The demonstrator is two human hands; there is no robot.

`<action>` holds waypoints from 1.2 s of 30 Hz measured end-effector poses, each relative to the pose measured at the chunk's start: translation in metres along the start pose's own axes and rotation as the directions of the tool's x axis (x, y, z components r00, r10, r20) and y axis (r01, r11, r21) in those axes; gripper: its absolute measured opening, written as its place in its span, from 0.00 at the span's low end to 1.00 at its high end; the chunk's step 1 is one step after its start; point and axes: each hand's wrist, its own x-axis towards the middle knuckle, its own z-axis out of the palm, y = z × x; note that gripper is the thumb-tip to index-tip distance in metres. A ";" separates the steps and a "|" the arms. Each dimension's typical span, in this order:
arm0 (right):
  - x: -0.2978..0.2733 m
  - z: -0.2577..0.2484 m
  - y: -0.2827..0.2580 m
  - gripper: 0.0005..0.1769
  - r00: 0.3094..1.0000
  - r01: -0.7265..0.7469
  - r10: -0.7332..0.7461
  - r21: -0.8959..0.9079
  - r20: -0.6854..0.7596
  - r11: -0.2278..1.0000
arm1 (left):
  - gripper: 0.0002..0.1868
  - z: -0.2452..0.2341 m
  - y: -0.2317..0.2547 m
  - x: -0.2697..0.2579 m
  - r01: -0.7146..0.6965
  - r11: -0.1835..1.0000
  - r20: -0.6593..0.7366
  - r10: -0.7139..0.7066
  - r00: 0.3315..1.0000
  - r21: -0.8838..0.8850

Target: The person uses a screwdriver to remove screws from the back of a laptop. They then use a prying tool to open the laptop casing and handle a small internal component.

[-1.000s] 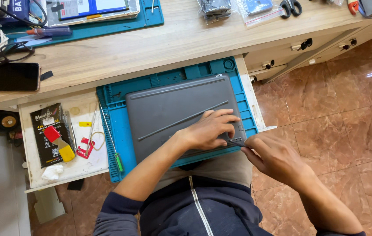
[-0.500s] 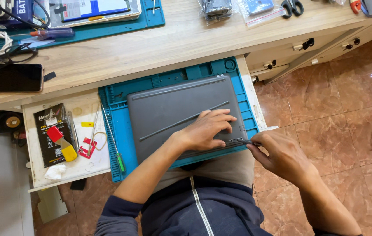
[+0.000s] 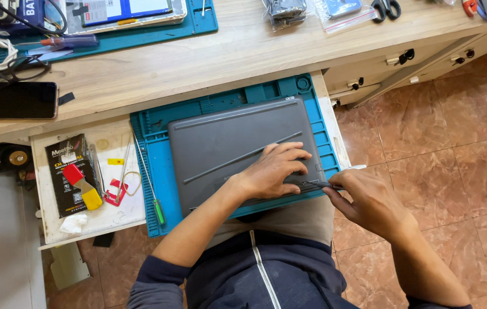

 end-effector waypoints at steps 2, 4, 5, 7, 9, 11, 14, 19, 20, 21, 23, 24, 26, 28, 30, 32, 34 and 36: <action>0.001 -0.001 -0.001 0.06 1.000 0.001 -0.001 0.010 -0.009 1.000 | 0.20 0.001 0.000 0.000 -0.003 1.000 -0.002 0.003 1.000 0.008; 0.001 -0.002 -0.002 0.06 1.000 -0.015 0.015 -0.016 0.003 1.000 | 0.18 0.001 0.001 0.000 -0.005 1.000 -0.014 0.005 1.000 0.027; 0.003 -0.002 -0.003 0.06 1.000 -0.013 0.013 -0.016 0.003 1.000 | 0.18 0.002 0.002 0.001 -0.004 1.000 -0.015 0.005 1.000 0.028; 0.007 -0.001 -0.004 0.05 0.999 -0.007 0.007 -0.008 0.043 1.000 | 0.17 0.004 0.002 0.000 0.003 0.997 -0.037 0.000 0.999 0.075; 0.007 -0.002 -0.006 0.05 0.999 -0.009 0.009 -0.002 0.036 1.000 | 0.17 0.004 0.004 0.000 0.004 0.997 -0.046 0.000 0.999 0.071; 0.006 -0.001 -0.005 0.05 0.999 -0.010 0.010 0.007 0.033 1.000 | 0.16 0.004 0.004 -0.001 0.009 0.998 -0.055 -0.005 0.998 0.065; 0.002 -0.001 -0.002 0.06 1.000 -0.014 0.014 -0.022 0.002 1.000 | 0.16 0.005 0.003 0.000 0.007 0.998 -0.053 -0.004 0.999 0.070; 0.005 -0.004 -0.007 0.07 0.999 -0.037 0.038 0.022 -0.017 0.999 | 0.09 0.010 0.002 0.001 0.022 0.996 -0.087 -0.014 0.996 0.085; 0.002 -0.004 -0.004 0.07 0.999 -0.034 0.034 0.026 -0.018 0.999 | 0.09 0.015 0.001 0.001 0.026 0.996 -0.087 -0.018 0.996 0.088; -0.001 -0.004 -0.003 0.06 0.998 -0.054 0.055 0.030 -0.025 0.998 | 0.08 0.020 0.001 0.002 0.021 0.993 -0.138 -0.005 0.990 0.113; -0.002 -0.003 0.001 0.06 0.998 -0.051 0.053 0.048 -0.036 0.998 | 0.07 0.022 0.004 -0.001 0.036 0.987 -0.198 -0.005 0.980 0.154; -0.003 -0.004 0.004 0.07 0.998 -0.063 0.063 0.025 -0.005 0.998 | 0.04 0.021 0.009 -0.001 0.013 0.981 -0.225 0.032 0.974 0.195; -0.003 -0.005 0.006 0.09 0.997 -0.068 0.068 0.006 0.023 0.998 | 0.03 0.022 0.017 -0.003 -0.003 0.970 -0.252 0.065 0.966 0.241; 0.000 -0.007 0.006 0.08 0.993 -0.101 0.103 0.037 -0.049 0.994 | 0.02 0.022 0.023 -0.004 -0.005 0.963 -0.217 0.066 0.974 0.270; -0.008 -0.010 0.009 0.08 0.976 -0.202 0.202 0.011 -0.082 0.979 | 0.01 0.006 0.020 -0.010 0.034 0.953 -0.293 0.059 0.954 0.302; -0.014 -0.008 0.016 0.09 0.946 -0.306 0.304 -0.002 -0.114 0.952 | 0.02 -0.020 0.007 -0.019 0.076 0.941 -0.361 0.051 0.931 0.330; -0.017 -0.005 0.025 0.09 0.941 -0.275 0.269 -0.003 -0.206 0.961 | 0.03 -0.056 -0.012 -0.029 0.246 0.929 -0.609 -0.028 0.793 0.277; -0.011 -0.001 0.019 0.10 0.939 -0.264 0.269 0.049 -0.213 0.963 | 0.05 -0.063 -0.044 -0.031 0.317 0.887 -0.637 -0.034 0.770 0.335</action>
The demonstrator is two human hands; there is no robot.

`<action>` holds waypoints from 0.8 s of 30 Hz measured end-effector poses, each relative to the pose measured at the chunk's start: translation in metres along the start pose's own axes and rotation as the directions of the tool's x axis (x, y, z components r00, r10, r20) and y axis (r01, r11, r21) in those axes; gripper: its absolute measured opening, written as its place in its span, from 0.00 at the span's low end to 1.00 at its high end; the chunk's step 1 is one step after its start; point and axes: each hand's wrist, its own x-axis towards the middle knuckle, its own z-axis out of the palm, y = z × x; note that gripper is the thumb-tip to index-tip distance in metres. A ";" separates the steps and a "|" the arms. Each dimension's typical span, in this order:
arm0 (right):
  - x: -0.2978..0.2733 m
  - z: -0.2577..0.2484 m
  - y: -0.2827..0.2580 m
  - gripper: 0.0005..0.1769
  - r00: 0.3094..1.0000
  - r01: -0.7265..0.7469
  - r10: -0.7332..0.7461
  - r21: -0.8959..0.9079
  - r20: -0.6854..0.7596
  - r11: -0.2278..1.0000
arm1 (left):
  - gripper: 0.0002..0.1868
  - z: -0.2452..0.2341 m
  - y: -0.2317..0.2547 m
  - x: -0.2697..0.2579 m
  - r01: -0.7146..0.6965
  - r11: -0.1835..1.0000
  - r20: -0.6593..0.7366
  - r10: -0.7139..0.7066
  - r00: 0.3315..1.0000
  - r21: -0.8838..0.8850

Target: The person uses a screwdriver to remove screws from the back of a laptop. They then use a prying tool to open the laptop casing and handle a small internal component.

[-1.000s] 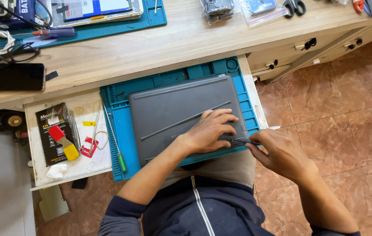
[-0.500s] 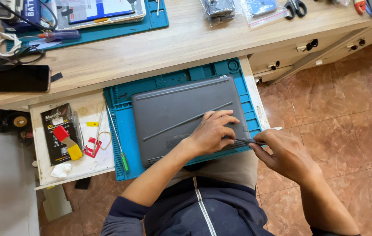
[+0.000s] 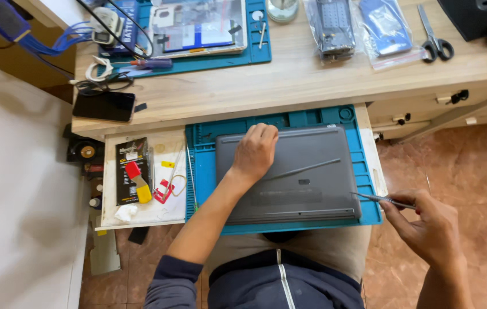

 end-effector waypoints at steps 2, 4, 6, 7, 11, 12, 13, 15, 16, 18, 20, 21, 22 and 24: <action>0.006 0.007 -0.006 0.10 1.000 0.006 -0.005 0.046 -0.013 0.999 | 0.08 0.012 -0.026 0.001 0.017 0.995 -0.040 -0.013 0.999 0.095; 0.010 0.014 -0.011 0.09 1.000 0.014 -0.014 0.108 0.005 0.994 | 0.07 0.032 -0.045 -0.002 -0.062 0.962 -0.075 0.085 0.994 0.266; 0.017 0.018 -0.020 0.09 0.997 0.067 -0.063 0.162 -0.033 0.985 | 0.08 0.038 -0.053 -0.001 -0.065 0.947 -0.111 0.104 0.988 0.315; 0.019 0.020 -0.024 0.09 0.993 0.114 -0.103 0.210 -0.063 0.971 | 0.10 0.042 -0.057 -0.001 -0.060 0.932 -0.140 0.117 0.983 0.356; 0.031 0.018 -0.039 0.04 0.987 0.161 -0.153 0.273 -0.049 0.948 | 0.08 0.034 -0.054 0.002 -0.051 0.931 -0.164 0.117 0.979 0.361; 0.034 0.018 -0.040 0.04 0.976 0.219 -0.206 0.318 -0.075 0.922 | 0.06 0.026 -0.049 0.003 -0.038 0.941 -0.146 0.092 0.985 0.336; 0.038 0.019 -0.042 0.04 0.961 0.276 -0.256 0.361 -0.103 0.891 | 0.13 0.018 -0.044 0.003 -0.025 0.950 -0.127 0.067 0.990 0.310; 0.043 0.027 -0.034 0.04 0.980 0.190 -0.158 0.334 -0.120 0.923 | 0.11 -0.017 -0.028 0.005 -0.013 0.957 -0.158 0.062 0.985 0.290; 0.045 0.031 -0.030 0.04 0.989 0.097 -0.056 0.310 -0.138 0.946 | 0.10 -0.034 -0.020 0.006 -0.002 0.963 -0.186 0.053 0.981 0.268; 0.066 0.034 -0.035 0.04 0.991 0.077 -0.040 0.291 -0.132 0.954 | 0.13 -0.052 -0.038 0.003 0.078 0.933 -0.241 0.009 0.971 0.351; 0.092 0.047 -0.037 0.03 0.992 0.058 -0.024 0.274 -0.126 0.960 | 0.17 -0.065 -0.057 -0.001 0.162 0.890 -0.299 -0.030 0.954 0.426; 0.106 0.058 -0.037 0.04 0.986 0.080 -0.040 0.247 -0.161 0.966 | 0.19 -0.069 -0.067 -0.004 0.183 0.887 -0.296 -0.055 0.954 0.424; 0.122 0.069 -0.036 0.04 0.979 0.099 -0.056 0.219 -0.195 0.971 | 0.21 -0.073 -0.078 -0.006 0.202 0.884 -0.291 -0.080 0.954 0.421; 0.155 0.089 -0.049 0.04 0.970 0.181 -0.150 0.153 -0.191 0.972 | 0.23 -0.072 -0.078 -0.012 0.231 0.908 -0.245 -0.149 0.958 0.348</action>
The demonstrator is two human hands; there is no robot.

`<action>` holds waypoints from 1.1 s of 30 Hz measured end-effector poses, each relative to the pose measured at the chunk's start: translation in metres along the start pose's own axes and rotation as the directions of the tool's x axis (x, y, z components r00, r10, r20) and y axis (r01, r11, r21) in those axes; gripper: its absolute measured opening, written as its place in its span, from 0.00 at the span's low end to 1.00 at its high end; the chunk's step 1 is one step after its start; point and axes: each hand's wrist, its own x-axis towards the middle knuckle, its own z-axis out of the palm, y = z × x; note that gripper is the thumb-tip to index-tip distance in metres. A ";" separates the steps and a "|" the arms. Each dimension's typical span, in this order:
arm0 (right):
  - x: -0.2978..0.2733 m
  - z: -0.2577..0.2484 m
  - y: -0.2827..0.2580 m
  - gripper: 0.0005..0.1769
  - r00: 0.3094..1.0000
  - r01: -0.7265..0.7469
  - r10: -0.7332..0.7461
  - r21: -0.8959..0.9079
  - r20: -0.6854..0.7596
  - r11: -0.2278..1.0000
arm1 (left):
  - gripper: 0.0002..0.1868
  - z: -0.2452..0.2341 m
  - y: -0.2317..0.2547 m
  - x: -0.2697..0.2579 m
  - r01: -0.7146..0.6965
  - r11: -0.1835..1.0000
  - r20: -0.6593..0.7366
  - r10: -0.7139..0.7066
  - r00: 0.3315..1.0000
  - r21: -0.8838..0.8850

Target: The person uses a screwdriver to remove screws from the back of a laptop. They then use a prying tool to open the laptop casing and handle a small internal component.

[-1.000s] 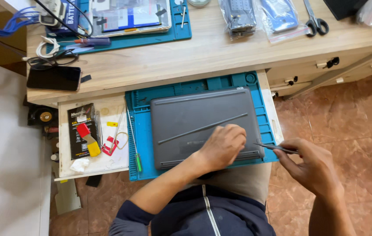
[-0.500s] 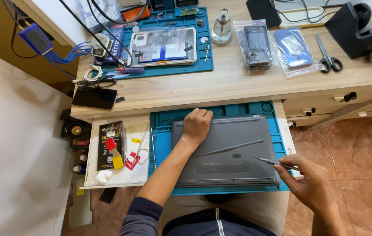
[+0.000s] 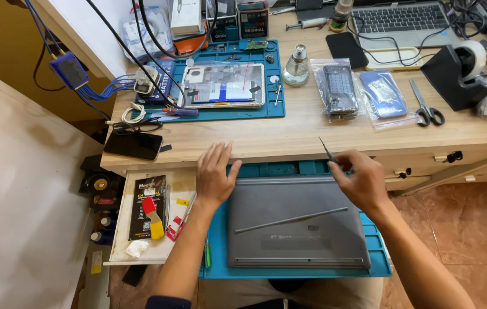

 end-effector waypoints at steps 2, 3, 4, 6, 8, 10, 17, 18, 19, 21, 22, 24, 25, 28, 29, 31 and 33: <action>0.029 0.030 0.006 0.06 0.996 0.088 -0.087 -0.049 0.028 0.995 | 0.25 0.000 0.001 -0.004 0.048 0.997 0.077 -0.042 0.996 -0.068; 0.042 0.046 0.013 0.06 0.991 0.079 -0.071 -0.066 0.115 0.995 | 0.27 0.000 0.002 -0.006 0.035 0.999 0.074 -0.033 0.997 -0.027; 0.055 0.061 0.021 0.08 0.978 0.070 -0.052 -0.086 0.200 0.994 | 0.29 0.000 0.004 -0.007 0.022 1.000 0.071 -0.023 0.997 0.012; 0.074 0.083 0.029 0.09 0.970 0.050 -0.018 -0.127 0.242 0.991 | 0.29 -0.001 0.001 -0.005 0.020 1.000 0.087 -0.020 0.996 0.008; 0.088 0.099 0.034 0.11 0.960 0.043 0.006 -0.166 0.280 0.985 | 0.30 0.000 -0.001 -0.005 0.021 1.000 0.092 -0.022 0.996 0.006; 0.095 0.108 0.036 0.13 0.924 -0.044 0.121 -0.214 0.362 0.976 | 0.32 0.003 -0.004 -0.008 0.038 0.999 0.134 -0.039 0.990 0.015; 0.129 0.114 0.019 0.16 0.934 0.034 0.079 -0.306 0.349 0.952 | 0.33 0.006 -0.001 -0.003 0.069 0.998 0.134 -0.069 0.989 0.002; 0.140 0.116 0.008 0.13 0.956 0.136 -0.058 -0.259 0.288 0.956 | 0.34 0.008 0.000 -0.003 0.085 0.996 0.120 -0.086 0.989 0.015; 0.151 0.119 -0.003 0.10 0.956 0.242 -0.194 -0.219 0.218 0.945 | 0.34 0.010 0.001 -0.003 0.100 0.995 0.106 -0.103 0.989 0.027; 0.179 0.143 -0.013 0.12 0.933 0.259 -0.187 -0.213 0.307 0.942 | 0.34 0.010 0.005 -0.002 0.132 0.991 0.111 -0.133 0.985 0.018; 0.193 0.156 -0.018 0.13 0.901 0.279 -0.183 -0.201 0.393 0.939 | 0.33 0.010 0.005 -0.001 0.165 0.986 0.113 -0.165 0.980 0.012; 0.225 0.187 -0.006 0.13 0.884 0.310 -0.180 -0.253 0.431 0.916 | 0.33 0.009 0.005 0.001 0.167 0.986 0.120 -0.167 0.979 0.014; 0.240 0.202 0.001 0.13 0.864 0.347 -0.177 -0.302 0.472 0.888 | 0.32 0.008 0.005 0.001 0.173 0.985 0.125 -0.174 0.977 0.015; 0.259 0.235 0.015 0.13 0.897 0.271 -0.095 -0.367 0.433 0.890 | 0.32 0.005 0.006 0.003 0.181 0.983 0.144 -0.181 0.973 0.011; 0.263 0.244 0.026 0.13 0.899 0.263 -0.090 -0.365 0.429 0.893 | 0.32 0.004 0.005 0.003 0.174 0.985 0.149 -0.174 0.973 0.016; 0.274 0.263 0.049 0.12 0.891 0.272 -0.052 -0.437 0.451 0.858 | 0.31 0.003 0.005 0.004 0.183 0.983 0.162 -0.179 0.970 -0.006; 0.278 0.264 0.051 0.10 0.887 0.278 -0.053 -0.439 0.459 0.854 | 0.31 0.005 0.002 0.006 0.179 0.984 0.164 -0.176 0.971 -0.003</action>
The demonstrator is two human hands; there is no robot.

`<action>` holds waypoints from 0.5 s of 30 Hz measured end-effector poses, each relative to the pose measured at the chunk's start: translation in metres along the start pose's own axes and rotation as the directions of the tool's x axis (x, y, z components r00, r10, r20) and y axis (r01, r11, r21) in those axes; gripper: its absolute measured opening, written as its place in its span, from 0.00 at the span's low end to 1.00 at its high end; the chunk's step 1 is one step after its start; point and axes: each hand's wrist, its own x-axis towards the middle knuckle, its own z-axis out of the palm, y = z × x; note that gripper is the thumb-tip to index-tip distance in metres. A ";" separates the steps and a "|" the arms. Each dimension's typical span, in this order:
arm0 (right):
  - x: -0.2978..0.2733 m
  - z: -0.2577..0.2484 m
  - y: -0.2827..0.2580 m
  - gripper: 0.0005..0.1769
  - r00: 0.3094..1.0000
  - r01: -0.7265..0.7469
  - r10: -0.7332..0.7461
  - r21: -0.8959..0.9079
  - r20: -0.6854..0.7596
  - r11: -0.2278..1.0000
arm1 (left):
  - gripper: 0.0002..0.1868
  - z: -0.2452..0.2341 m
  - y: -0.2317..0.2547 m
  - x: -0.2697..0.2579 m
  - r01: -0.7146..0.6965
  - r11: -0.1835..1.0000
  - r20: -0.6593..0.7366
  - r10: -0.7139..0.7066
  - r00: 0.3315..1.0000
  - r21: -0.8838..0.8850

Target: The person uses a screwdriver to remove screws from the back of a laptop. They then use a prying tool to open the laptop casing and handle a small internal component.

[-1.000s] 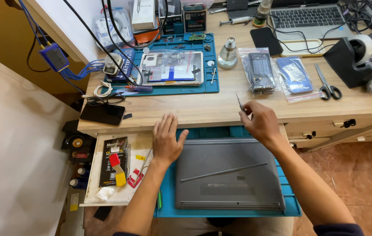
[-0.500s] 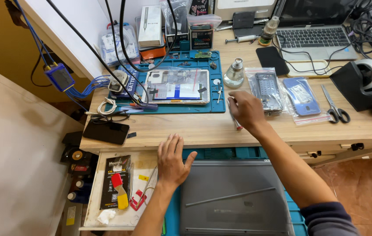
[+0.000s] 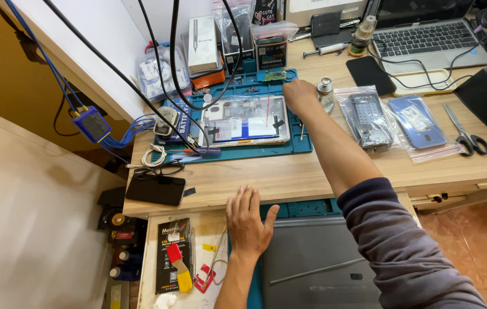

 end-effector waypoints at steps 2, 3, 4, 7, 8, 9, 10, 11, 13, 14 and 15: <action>-0.003 0.001 0.001 0.08 1.000 0.008 -0.008 -0.009 0.022 1.000 | 0.32 0.001 0.002 -0.002 0.008 1.000 0.011 -0.008 1.000 -0.003; -0.002 -0.002 -0.001 0.07 1.000 0.017 -0.017 -0.024 0.003 1.000 | 0.32 0.000 0.003 -0.001 0.010 1.000 0.013 -0.010 1.000 0.003; -0.002 -0.005 -0.003 0.06 1.000 0.026 -0.027 -0.040 -0.015 0.999 | 0.32 -0.002 0.005 0.000 0.013 1.000 0.015 -0.013 1.000 0.010; 0.004 -0.001 -0.005 0.10 0.994 -0.057 0.052 0.052 0.097 0.997 | 0.33 0.003 0.005 -0.002 0.025 0.999 0.012 -0.025 1.000 0.026; 0.007 0.001 -0.003 0.10 0.995 -0.054 0.049 0.053 0.092 0.997 | 0.33 0.002 0.006 0.000 0.024 0.999 0.007 -0.024 1.000 0.028; 0.008 0.004 -0.001 0.10 0.997 -0.043 0.038 0.074 0.074 0.996 | 0.33 0.000 0.007 -0.001 0.030 0.999 0.015 -0.030 0.999 0.017; 0.009 0.007 0.000 0.11 0.998 -0.031 0.026 0.095 0.055 0.995 | 0.33 -0.001 0.008 -0.001 0.036 0.999 0.023 -0.036 0.999 0.006; 0.004 0.000 -0.003 0.11 0.998 -0.027 0.022 0.096 0.055 0.995 | 0.33 -0.002 0.008 0.000 0.039 0.999 0.021 -0.039 0.999 0.008; -0.008 -0.013 -0.009 0.13 1.000 -0.018 0.017 0.081 0.007 0.997 | 0.33 -0.004 0.008 0.000 0.039 0.999 0.023 -0.039 0.999 -0.015; -0.020 -0.031 -0.020 0.13 1.000 -0.018 0.017 0.083 0.010 0.996 | 0.33 -0.006 0.007 -0.001 0.041 0.999 0.026 -0.040 0.999 -0.014; -0.031 -0.050 -0.028 0.13 0.999 -0.001 0.006 0.095 -0.045 0.996 | 0.32 -0.006 0.007 0.000 0.050 0.998 0.026 -0.050 0.998 -0.024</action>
